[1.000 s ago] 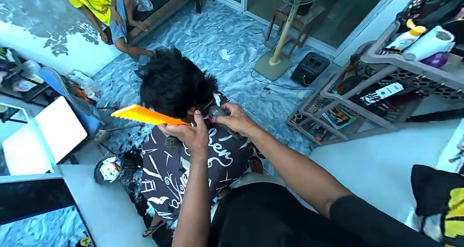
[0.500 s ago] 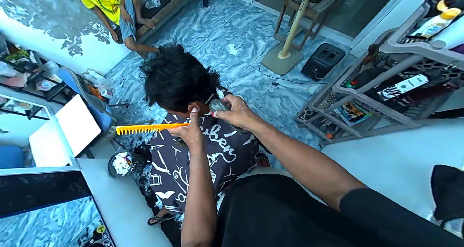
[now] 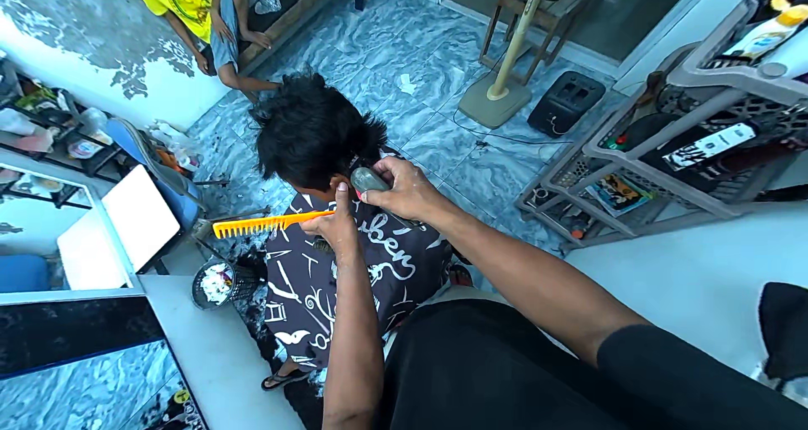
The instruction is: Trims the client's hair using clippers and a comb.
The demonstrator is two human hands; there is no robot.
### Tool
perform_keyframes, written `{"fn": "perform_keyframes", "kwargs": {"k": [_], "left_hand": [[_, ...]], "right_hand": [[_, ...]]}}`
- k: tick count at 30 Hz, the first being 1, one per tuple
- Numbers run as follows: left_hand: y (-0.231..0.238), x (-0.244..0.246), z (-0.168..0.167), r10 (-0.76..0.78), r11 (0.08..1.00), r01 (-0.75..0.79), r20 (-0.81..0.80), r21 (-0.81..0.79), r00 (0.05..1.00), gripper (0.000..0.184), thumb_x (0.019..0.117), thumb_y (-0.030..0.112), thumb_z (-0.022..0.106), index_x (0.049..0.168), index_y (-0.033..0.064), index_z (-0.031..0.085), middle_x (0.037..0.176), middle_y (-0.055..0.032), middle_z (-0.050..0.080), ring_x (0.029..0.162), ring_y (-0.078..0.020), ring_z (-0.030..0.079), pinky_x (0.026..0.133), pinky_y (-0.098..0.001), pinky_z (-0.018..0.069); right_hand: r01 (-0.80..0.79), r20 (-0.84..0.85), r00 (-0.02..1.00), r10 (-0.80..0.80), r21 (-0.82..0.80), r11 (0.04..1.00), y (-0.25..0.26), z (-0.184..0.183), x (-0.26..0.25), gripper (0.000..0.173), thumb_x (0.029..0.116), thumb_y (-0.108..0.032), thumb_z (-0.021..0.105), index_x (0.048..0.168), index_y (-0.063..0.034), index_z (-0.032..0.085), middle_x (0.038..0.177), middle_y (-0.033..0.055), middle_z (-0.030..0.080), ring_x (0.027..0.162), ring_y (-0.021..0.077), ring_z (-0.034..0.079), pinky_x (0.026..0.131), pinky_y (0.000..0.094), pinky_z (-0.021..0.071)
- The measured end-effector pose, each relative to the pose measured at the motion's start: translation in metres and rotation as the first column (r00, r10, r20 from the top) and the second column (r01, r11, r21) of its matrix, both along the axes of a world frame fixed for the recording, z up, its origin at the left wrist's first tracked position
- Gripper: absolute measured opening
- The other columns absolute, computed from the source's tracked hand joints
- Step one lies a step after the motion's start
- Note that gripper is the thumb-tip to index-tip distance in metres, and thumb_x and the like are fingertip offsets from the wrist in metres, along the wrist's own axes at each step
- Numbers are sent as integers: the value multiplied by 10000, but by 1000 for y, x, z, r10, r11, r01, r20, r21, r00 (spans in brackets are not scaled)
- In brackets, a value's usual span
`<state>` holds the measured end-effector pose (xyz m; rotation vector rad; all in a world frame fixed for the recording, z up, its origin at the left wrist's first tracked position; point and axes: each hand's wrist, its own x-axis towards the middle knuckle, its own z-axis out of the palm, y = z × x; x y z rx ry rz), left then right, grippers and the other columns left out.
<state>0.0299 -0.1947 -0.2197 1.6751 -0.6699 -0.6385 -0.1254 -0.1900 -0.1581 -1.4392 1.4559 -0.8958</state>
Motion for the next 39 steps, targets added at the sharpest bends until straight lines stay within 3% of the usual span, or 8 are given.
{"fn": "perform_keyframes", "kwargs": {"k": [4, 14, 20, 24, 28, 32, 37, 39], "left_hand": [[0, -3, 0, -2, 1000, 2, -15, 0, 1000, 1297, 706, 502, 918, 1574, 14, 86, 1524, -284, 334, 1343, -313, 454, 1085, -422, 445], [2, -7, 1, -20, 1000, 20, -52, -11, 998, 1256, 731, 479, 908, 1555, -8, 95, 1497, -293, 347, 1323, -314, 461, 1075, -423, 446], [2, -7, -2, -28, 1000, 29, -63, 10, 998, 1243, 729, 521, 896, 1547, 6, 115, 1445, -273, 398, 1244, -299, 517, 1004, -420, 496], [3, -8, -4, -7, 1000, 7, -39, -1, 999, 1279, 716, 541, 898, 1554, -11, 105, 1478, -289, 360, 1297, -316, 474, 1055, -424, 460], [3, -13, -6, 62, 998, -62, 19, 8, 998, 1176, 749, 479, 879, 1530, -22, 154, 1458, -274, 391, 1314, -301, 477, 1058, -379, 464], [5, -14, -3, 70, 996, -71, -27, -44, 997, 1285, 696, 496, 924, 1551, -31, 124, 1493, -293, 361, 1341, -322, 450, 1097, -396, 434], [5, -17, -5, 83, 996, -83, 11, 12, 996, 1065, 761, 308, 846, 1519, -26, 176, 1454, -278, 387, 1312, -299, 470, 1036, -368, 470], [6, -16, -1, 76, 997, -76, -25, -6, 997, 1160, 749, 387, 887, 1538, -22, 143, 1470, -281, 380, 1318, -305, 478, 1047, -373, 476]], "right_hand": [[49, -64, 997, -45, 69, 996, 3, 2, -4, 575, 778, -392, 864, 1185, -48, 649, 998, 129, 706, 906, 264, 695, 816, 536, 581], [53, -159, 986, -53, -3, 999, 6, 15, 4, 574, 781, -405, 858, 1189, -66, 641, 999, 116, 715, 909, 259, 705, 816, 529, 585], [30, -246, 968, -49, -81, 996, 10, 24, 10, 590, 793, -377, 856, 1238, -59, 634, 1093, 125, 696, 995, 270, 685, 871, 522, 574], [55, -311, 947, -73, -68, 996, 14, 30, 12, 600, 794, -380, 853, 1247, -57, 628, 1128, 133, 683, 1025, 283, 675, 880, 531, 566], [-15, -342, 939, -45, -171, 985, 13, 32, 23, 547, 805, -363, 837, 1228, -78, 641, 1162, 109, 676, 1050, 255, 675, 900, 497, 573], [63, -364, 927, -86, -73, 995, 19, 37, 18, 571, 816, -365, 838, 1247, -54, 630, 1145, 136, 676, 1043, 292, 673, 889, 527, 567], [-17, -351, 936, -41, -160, 987, 16, 37, 29, 561, 806, -362, 840, 1247, -77, 642, 1171, 112, 674, 1064, 257, 671, 907, 493, 571], [22, -374, 925, -68, -125, 992, 20, 39, 27, 565, 817, -360, 838, 1255, -66, 634, 1162, 125, 672, 1060, 274, 672, 902, 510, 571]]}}
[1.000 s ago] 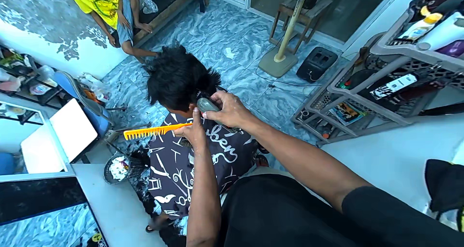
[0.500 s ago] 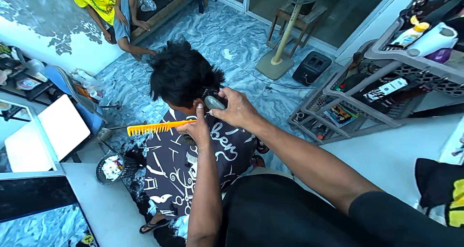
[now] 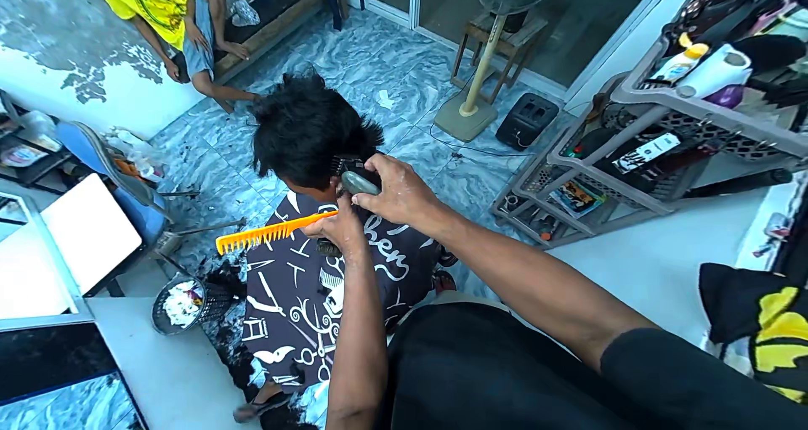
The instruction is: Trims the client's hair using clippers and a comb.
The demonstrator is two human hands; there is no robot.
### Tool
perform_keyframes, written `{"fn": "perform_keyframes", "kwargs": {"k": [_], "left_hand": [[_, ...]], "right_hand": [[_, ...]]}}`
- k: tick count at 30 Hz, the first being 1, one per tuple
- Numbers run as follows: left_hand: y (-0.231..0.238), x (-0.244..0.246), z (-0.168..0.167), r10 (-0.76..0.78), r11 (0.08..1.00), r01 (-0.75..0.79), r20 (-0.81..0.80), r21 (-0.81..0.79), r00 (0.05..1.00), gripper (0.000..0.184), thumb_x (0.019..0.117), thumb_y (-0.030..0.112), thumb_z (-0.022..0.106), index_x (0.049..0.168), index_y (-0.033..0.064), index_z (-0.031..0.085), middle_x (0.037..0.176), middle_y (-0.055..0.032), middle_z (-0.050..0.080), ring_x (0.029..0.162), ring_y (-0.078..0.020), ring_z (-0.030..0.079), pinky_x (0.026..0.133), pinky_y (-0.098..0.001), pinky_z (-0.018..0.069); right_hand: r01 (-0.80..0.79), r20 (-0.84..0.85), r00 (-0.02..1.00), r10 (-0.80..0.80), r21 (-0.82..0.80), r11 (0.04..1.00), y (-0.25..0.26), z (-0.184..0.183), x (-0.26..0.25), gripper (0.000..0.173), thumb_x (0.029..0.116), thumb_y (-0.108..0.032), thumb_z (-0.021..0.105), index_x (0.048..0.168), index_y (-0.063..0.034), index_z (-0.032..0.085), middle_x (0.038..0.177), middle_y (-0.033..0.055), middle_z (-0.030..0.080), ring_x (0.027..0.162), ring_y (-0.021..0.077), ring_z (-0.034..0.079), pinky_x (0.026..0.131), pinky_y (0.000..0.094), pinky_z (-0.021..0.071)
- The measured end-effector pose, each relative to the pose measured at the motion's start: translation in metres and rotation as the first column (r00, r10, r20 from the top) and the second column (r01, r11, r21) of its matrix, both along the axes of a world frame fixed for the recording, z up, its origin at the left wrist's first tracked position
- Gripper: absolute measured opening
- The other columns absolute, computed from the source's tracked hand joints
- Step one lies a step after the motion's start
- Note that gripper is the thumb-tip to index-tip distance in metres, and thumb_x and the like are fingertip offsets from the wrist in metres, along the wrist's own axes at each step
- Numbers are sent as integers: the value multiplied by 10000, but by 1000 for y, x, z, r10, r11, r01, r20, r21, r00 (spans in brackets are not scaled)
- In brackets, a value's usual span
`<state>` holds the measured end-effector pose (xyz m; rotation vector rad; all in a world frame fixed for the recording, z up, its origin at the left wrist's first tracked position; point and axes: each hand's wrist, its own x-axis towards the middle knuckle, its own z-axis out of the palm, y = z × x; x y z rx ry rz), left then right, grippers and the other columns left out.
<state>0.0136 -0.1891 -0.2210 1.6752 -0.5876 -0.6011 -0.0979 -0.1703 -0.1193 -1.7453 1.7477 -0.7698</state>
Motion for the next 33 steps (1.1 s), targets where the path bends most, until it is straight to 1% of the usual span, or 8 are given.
{"fn": "perform_keyframes", "kwargs": {"k": [3, 7, 11, 16, 21, 25, 29, 33], "left_hand": [[2, 0, 2, -8, 999, 7, -32, -35, 999, 1250, 722, 460, 914, 1548, -26, 112, 1488, -284, 360, 1331, -302, 462, 1069, -374, 459], [1, -1, 1, -11, 1000, 11, 13, 19, 1000, 1054, 771, 286, 849, 1520, -26, 176, 1453, -277, 391, 1316, -296, 470, 1034, -365, 470], [0, 0, 0, -12, 999, 11, -33, -30, 999, 1240, 718, 481, 910, 1546, -21, 136, 1460, -280, 403, 1305, -309, 493, 1050, -395, 483], [4, -1, 5, -29, 999, 29, 8, 21, 1000, 1000, 792, 255, 826, 1511, -36, 196, 1419, -263, 437, 1279, -271, 510, 1014, -354, 487], [1, 0, -1, -22, 999, 20, -40, -51, 999, 1210, 736, 418, 905, 1550, -18, 124, 1472, -280, 388, 1320, -298, 481, 1057, -382, 476], [3, -2, -3, -14, 1000, 13, 23, 18, 1000, 959, 788, 302, 818, 1477, -23, 237, 1372, -235, 453, 1240, -250, 523, 981, -350, 499], [1, -2, -5, -16, 999, 14, -55, -43, 998, 1127, 757, 384, 895, 1518, -26, 172, 1429, -264, 423, 1293, -280, 506, 1026, -366, 499], [5, -3, -2, -34, 999, 34, 7, -1, 999, 992, 781, 277, 829, 1493, -39, 215, 1416, -252, 414, 1287, -254, 483, 1024, -329, 466]], "right_hand": [[47, -30, 999, -46, 43, 998, 3, 4, 0, 567, 820, -359, 834, 1252, -54, 628, 1161, 133, 672, 1051, 291, 676, 894, 524, 570], [-37, -29, 999, 37, -21, 999, -2, 4, 8, 554, 816, -353, 833, 1250, -69, 640, 1168, 118, 669, 1060, 265, 671, 898, 501, 574], [41, -65, 997, -39, 29, 999, 4, 4, 3, 556, 825, -348, 828, 1249, -47, 631, 1164, 141, 668, 1038, 296, 679, 883, 527, 576], [-47, -84, 995, 45, -16, 999, 2, 11, 16, 544, 827, -338, 819, 1262, -71, 633, 1205, 123, 656, 1073, 275, 671, 890, 506, 581], [37, -140, 990, -28, 57, 998, 8, 16, 9, 541, 843, -346, 813, 1253, -53, 620, 1163, 143, 652, 1018, 302, 678, 848, 520, 584], [-42, -120, 992, 45, 23, 999, 4, 18, 17, 536, 846, -357, 806, 1258, -65, 627, 1194, 123, 653, 1056, 277, 672, 874, 496, 582], [25, -125, 992, -16, 65, 998, 9, 14, 10, 545, 854, -355, 805, 1264, -50, 614, 1184, 144, 650, 1036, 297, 678, 856, 515, 584], [-14, -69, 998, 14, -1, 1000, 7, 14, 17, 545, 837, -354, 814, 1259, -60, 634, 1173, 129, 661, 1049, 272, 675, 879, 494, 584]]}}
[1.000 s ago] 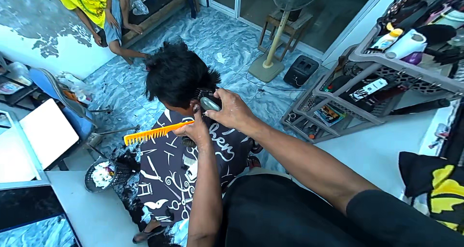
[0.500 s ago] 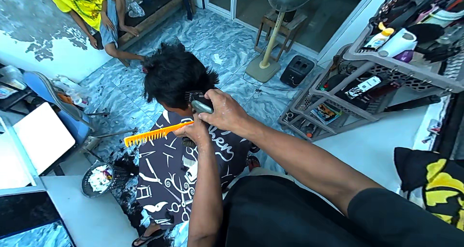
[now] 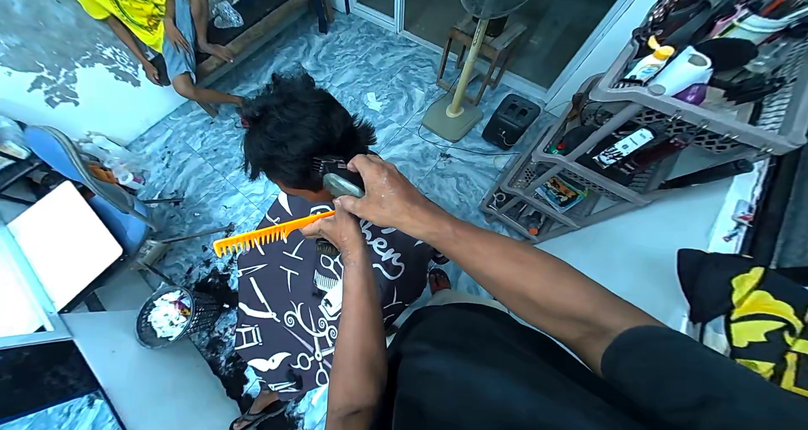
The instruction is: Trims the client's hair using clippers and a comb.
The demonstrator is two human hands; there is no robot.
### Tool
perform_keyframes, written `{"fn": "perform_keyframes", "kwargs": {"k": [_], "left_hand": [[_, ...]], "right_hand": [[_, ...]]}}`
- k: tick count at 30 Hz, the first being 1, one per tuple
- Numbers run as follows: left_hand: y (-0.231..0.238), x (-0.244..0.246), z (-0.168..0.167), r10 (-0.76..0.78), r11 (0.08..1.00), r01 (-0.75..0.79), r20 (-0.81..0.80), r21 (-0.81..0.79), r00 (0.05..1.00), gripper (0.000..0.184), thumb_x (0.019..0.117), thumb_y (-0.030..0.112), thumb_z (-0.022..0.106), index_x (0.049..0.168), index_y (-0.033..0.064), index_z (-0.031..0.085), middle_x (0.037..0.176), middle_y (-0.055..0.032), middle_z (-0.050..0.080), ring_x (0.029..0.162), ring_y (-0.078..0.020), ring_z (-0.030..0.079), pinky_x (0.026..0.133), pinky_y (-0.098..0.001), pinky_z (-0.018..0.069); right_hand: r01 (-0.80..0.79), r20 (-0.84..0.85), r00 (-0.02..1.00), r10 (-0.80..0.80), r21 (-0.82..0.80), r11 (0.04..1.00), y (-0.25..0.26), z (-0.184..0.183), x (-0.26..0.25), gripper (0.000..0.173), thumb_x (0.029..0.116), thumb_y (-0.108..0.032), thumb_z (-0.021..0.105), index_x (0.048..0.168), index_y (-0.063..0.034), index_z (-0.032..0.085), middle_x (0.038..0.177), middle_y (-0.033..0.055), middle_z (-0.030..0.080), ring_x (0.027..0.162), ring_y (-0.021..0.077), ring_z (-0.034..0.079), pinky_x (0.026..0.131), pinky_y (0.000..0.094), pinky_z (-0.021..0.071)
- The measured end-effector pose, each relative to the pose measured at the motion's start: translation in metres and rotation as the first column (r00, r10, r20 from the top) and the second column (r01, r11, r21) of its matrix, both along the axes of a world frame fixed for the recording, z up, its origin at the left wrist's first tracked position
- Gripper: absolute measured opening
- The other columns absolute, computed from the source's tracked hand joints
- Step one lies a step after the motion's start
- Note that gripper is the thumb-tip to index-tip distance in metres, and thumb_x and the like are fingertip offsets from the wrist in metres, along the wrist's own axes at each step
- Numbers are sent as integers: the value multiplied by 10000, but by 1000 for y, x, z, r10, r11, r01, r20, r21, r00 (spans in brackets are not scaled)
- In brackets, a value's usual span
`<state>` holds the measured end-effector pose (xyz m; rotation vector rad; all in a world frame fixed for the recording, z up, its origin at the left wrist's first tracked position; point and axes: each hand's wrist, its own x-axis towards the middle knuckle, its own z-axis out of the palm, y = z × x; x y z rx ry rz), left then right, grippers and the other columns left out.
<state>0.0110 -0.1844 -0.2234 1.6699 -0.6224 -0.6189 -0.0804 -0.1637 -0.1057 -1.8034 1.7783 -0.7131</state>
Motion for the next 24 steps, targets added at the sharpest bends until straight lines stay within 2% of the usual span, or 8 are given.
{"fn": "perform_keyframes", "kwargs": {"k": [5, 10, 14, 17, 19, 21, 22, 24], "left_hand": [[-1, 1, 1, -13, 999, 8, -94, -54, 996, 1184, 769, 402, 890, 1552, -20, 108, 1480, -286, 379, 1328, -300, 476, 1060, -386, 477], [1, -1, 3, -15, 999, 14, 40, 32, 999, 881, 808, 210, 773, 1467, -54, 252, 1387, -268, 434, 1267, -277, 485, 1010, -342, 460], [1, 0, 1, -7, 1000, 6, -63, -23, 998, 1052, 791, 322, 874, 1517, -12, 190, 1409, -261, 427, 1254, -300, 506, 995, -401, 496], [1, -2, -7, -17, 1000, 18, 32, -12, 999, 761, 895, 266, 727, 1442, -15, 280, 1309, -218, 483, 1173, -249, 547, 936, -376, 514], [4, 2, -12, -49, 998, 50, 46, -39, 998, 738, 915, 233, 685, 1461, -15, 255, 1307, -211, 486, 1164, -235, 551, 942, -379, 516], [19, 20, -14, -114, 988, 117, 35, -102, 993, 971, 845, 215, 777, 1534, -38, 142, 1371, -258, 461, 1180, -252, 552, 957, -379, 518], [34, 37, -18, -162, 975, 166, 43, -144, 986, 969, 899, 225, 757, 1556, -70, 108, 1405, -290, 456, 1217, -265, 549, 998, -379, 508], [76, 86, -34, -221, 962, 232, 89, -144, 971, 588, 1065, 196, 484, 1473, -163, 258, 1422, -311, 488, 1273, -267, 555, 1069, -378, 480]], "right_hand": [[74, -13, 997, -73, 58, 996, 5, -5, -10, 537, 839, -364, 816, 1244, -64, 629, 1168, 129, 663, 1024, 291, 680, 849, 527, 585], [-13, 43, 999, 14, -32, 999, 2, -1, 2, 537, 854, -356, 808, 1268, -61, 637, 1199, 128, 666, 1074, 267, 672, 912, 492, 571], [66, 26, 997, -68, 51, 997, 6, -5, -7, 542, 850, -332, 803, 1274, -50, 619, 1205, 143, 650, 1056, 288, 673, 889, 509, 578], [13, 75, 997, -11, -27, 1000, 4, -2, 7, 530, 831, -335, 819, 1251, -68, 637, 1172, 137, 660, 1003, 287, 683, 828, 516, 593], [-45, 152, 987, 59, -94, 995, 8, -4, 11, 505, 832, -328, 838, 1231, -85, 647, 1145, 126, 668, 973, 274, 686, 798, 513, 597], [-27, 302, 953, 36, -34, 999, 21, -20, -17, 498, 857, -328, 831, 1250, -76, 654, 1164, 115, 693, 1019, 246, 690, 891, 506, 588], [6, 420, 907, -22, 40, 999, 34, -37, -43, 492, 870, -320, 821, 1254, -63, 653, 1136, 115, 711, 992, 228, 703, 889, 482, 597], [80, 679, 686, -262, 288, 954, 79, -77, -110, 460, 910, -250, 764, 1278, -15, 620, 1098, 152, 711, 914, 250, 719, 796, 442, 630]]}}
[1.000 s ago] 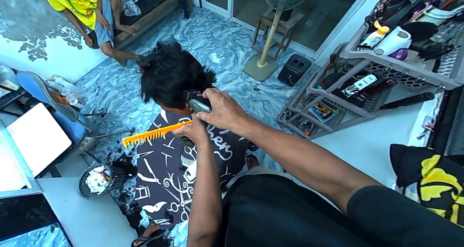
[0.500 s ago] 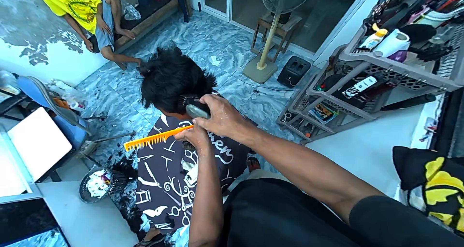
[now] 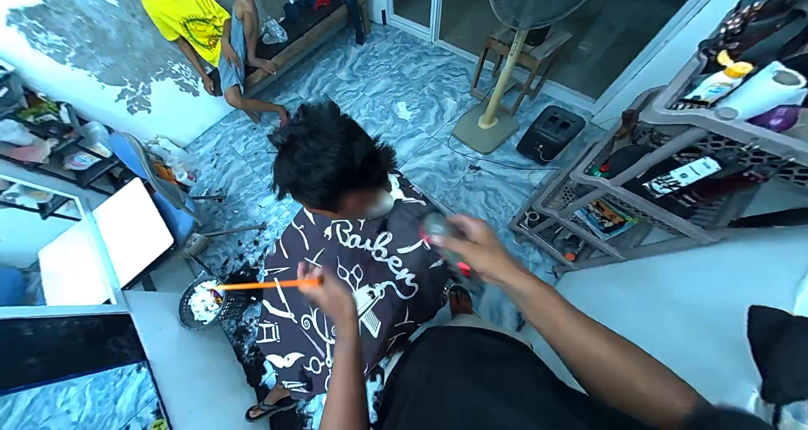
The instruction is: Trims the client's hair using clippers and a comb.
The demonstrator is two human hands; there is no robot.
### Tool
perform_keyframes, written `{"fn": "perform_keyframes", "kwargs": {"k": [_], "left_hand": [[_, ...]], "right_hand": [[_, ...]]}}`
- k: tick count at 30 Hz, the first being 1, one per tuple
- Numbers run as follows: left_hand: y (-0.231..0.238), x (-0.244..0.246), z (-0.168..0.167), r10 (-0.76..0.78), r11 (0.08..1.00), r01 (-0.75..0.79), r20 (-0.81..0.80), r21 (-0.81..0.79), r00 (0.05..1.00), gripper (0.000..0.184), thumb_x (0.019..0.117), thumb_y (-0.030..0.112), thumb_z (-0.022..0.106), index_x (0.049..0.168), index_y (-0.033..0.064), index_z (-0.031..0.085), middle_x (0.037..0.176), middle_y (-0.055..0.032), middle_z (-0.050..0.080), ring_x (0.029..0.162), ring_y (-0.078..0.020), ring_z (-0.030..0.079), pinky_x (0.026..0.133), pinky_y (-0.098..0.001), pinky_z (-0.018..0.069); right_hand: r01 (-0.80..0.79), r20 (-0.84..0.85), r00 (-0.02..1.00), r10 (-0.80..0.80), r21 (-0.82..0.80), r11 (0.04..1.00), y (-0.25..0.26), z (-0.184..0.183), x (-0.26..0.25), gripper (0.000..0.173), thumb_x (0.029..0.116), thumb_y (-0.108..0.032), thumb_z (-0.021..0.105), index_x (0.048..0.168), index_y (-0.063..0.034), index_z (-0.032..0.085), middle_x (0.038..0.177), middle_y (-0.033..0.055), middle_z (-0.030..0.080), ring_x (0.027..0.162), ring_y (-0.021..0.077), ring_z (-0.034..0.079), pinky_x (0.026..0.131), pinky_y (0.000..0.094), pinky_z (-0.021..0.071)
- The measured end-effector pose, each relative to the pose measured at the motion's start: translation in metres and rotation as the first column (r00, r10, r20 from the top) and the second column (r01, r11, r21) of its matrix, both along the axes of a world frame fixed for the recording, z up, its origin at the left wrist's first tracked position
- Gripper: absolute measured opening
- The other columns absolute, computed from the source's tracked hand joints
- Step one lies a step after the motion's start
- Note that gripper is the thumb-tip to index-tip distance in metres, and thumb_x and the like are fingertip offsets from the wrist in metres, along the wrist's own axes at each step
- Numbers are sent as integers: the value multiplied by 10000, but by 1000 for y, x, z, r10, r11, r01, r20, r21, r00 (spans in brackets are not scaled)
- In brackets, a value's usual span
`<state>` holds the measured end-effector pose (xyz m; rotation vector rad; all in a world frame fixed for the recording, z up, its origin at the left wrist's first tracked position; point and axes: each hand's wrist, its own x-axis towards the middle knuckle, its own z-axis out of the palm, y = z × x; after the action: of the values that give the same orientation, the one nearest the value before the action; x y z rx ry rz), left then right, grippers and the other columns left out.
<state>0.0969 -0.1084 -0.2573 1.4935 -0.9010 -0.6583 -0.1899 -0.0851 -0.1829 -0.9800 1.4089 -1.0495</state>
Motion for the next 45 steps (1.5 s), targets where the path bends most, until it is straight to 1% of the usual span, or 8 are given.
{"fn": "perform_keyframes", "kwargs": {"k": [4, 8, 14, 19, 21, 23, 27, 45], "left_hand": [[88, 60, -10, 125, 973, -148, 131, 179, 983, 561, 1118, 334, 152, 989, -29, 560, 713, -12, 652, 668, -104, 685, 704, -353, 614], [59, 49, 42, -190, 978, 207, 448, 11, 874, 425, 1122, 229, 330, 1184, -133, 543, 769, -52, 672, 672, -94, 671, 695, -325, 606], [-65, 51, 128, -460, 829, 475, 842, 294, 282, 494, 1088, 426, 379, 1099, 13, 649, 667, -103, 653, 559, -252, 653, 533, -508, 551], [-76, 66, 197, -667, 571, 356, 671, 740, -325, 354, 1043, 425, 451, 962, 170, 684, 661, -42, 617, 597, -285, 644, 518, -547, 505], [-58, 65, 207, -625, 631, 499, 771, 593, -126, 330, 1011, 347, 473, 927, 112, 690, 746, -41, 642, 644, -223, 641, 566, -493, 537], [-45, 39, 184, -398, 863, 464, 834, 199, 382, 351, 1037, 308, 515, 919, -6, 615, 756, -89, 585, 636, -169, 567, 588, -390, 499], [-58, -56, 120, -16, 993, 75, 524, -92, 852, 931, 914, 404, 746, 1508, -114, 252, 1464, -298, 394, 1264, -281, 496, 1058, -391, 449], [-86, -42, 38, 205, 970, -235, 306, 64, 930, 1388, 651, 524, 933, 1559, -84, 78, 1550, -346, 258, 1436, -375, 335, 1188, -402, 317]], "right_hand": [[223, 304, 887, -348, 379, 898, 107, -57, -111, 499, 994, -335, 596, 1413, -90, 477, 1111, 167, 683, 891, 347, 720, 671, 543, 628], [197, 358, 876, -324, 349, 916, 109, -68, -121, 554, 939, -364, 646, 1390, -91, 475, 1099, 148, 688, 882, 332, 732, 662, 531, 640], [26, 534, 838, -114, 170, 985, 28, -45, -67, 439, 965, -245, 616, 1340, -47, 505, 1054, 160, 692, 856, 307, 730, 649, 477, 644], [-56, 481, 876, -30, 165, 985, 27, -48, -59, 465, 934, -214, 671, 1333, -32, 517, 1077, 154, 682, 852, 289, 725, 627, 440, 640], [-73, 369, 929, 10, 157, 985, 19, -46, -48, 517, 916, -212, 721, 1348, -8, 523, 1127, 162, 678, 888, 284, 722, 691, 441, 645], [-91, 264, 962, 63, 94, 991, -2, -37, -25, 553, 890, -227, 770, 1333, 8, 538, 1146, 174, 684, 929, 274, 722, 780, 446, 639], [-195, -21, 981, 194, -85, 977, -62, -18, 30, 596, 859, -342, 808, 1315, -31, 582, 1147, 148, 698, 1004, 246, 703, 899, 491, 596], [-215, -248, 948, 199, -39, 976, -101, 5, 59, 473, 859, -392, 778, 1170, -55, 663, 995, 129, 705, 904, 269, 691, 820, 542, 571]]}}
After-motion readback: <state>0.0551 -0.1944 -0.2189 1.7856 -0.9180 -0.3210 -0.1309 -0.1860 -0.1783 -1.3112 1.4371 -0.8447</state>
